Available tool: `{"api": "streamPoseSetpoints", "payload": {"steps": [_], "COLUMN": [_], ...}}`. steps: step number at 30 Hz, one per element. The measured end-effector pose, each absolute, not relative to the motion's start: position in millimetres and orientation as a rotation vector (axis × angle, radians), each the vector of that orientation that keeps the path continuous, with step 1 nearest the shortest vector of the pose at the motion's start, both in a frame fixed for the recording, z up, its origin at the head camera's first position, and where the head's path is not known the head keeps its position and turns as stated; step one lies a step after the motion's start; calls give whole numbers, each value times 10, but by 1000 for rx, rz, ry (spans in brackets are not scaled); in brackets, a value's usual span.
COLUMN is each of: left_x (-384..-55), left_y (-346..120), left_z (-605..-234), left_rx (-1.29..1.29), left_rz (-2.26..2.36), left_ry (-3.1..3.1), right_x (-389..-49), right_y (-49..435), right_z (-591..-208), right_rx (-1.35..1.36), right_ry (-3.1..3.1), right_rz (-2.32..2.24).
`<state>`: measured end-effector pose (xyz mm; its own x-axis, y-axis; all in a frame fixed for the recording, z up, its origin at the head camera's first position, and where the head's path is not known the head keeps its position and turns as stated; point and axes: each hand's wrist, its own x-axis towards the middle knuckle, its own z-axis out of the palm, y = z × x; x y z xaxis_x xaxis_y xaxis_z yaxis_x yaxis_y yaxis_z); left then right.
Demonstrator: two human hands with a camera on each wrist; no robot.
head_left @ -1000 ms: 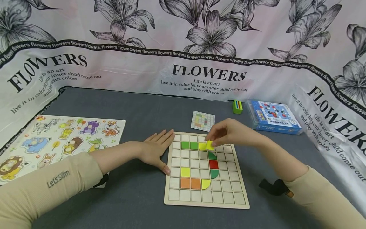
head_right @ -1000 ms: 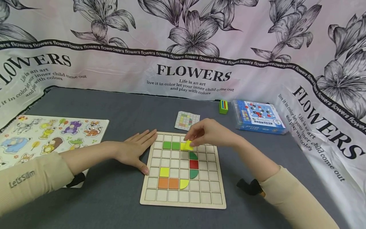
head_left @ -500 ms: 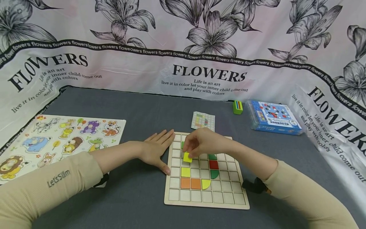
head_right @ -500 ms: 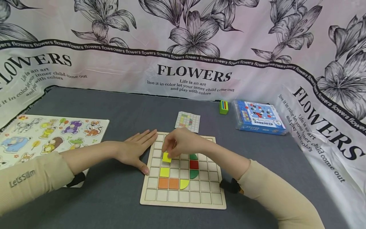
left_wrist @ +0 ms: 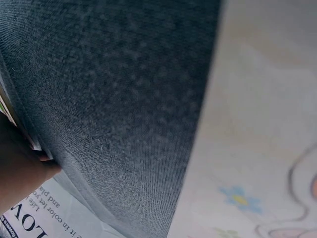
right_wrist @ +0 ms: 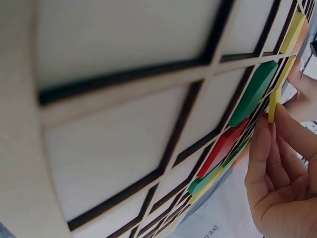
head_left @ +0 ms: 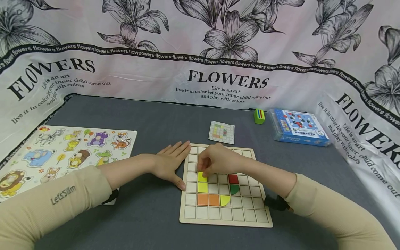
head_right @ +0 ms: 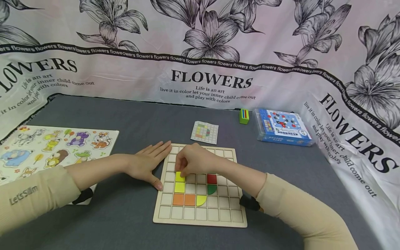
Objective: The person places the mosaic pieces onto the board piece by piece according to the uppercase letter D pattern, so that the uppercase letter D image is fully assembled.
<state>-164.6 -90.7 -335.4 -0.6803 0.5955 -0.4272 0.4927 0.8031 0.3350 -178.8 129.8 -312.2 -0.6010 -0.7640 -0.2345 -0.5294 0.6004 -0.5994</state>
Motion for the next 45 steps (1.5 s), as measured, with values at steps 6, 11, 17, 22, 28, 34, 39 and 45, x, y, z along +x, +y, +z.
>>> {"api": "streamPoseSetpoints", "payload": {"steps": [6,11,17,22,28,34,39,45], "left_x": [-1637,-1635,-1640,-1640,-1642,-1642,-1642,-1639], "left_y": [-902,-899,-902,-908,-914,-914,-915,-904], "left_z": [-3347,-3349,-3361,-3360,-3364,-3354,-3359,-3360], "left_rx": [804,802,809,812,823,816,817,820], "left_rz": [262,253,244,247,264,263,255,275], "left_ry": [2459,2460,2460,2464,2457,2453,2456,2451], "right_x": [-1787,-1785,-1781,-1843,-1913,-1922,-1940,-1923], "right_y": [1300,1299,1323,1493,1920,2481,2988,3588], "right_z": [-3127,-3135,-3073,-2907,-2793,-2781,-2830,-2943], "right_rx": [-1009,-1017,-1056,-1032,-957,-814,-760,-707], "right_ry": [2350,2354,2431,2535,2611,2671,2667,2645], "right_rz": [-672,-677,-608,-582,-593,-548,-574,-657]}}
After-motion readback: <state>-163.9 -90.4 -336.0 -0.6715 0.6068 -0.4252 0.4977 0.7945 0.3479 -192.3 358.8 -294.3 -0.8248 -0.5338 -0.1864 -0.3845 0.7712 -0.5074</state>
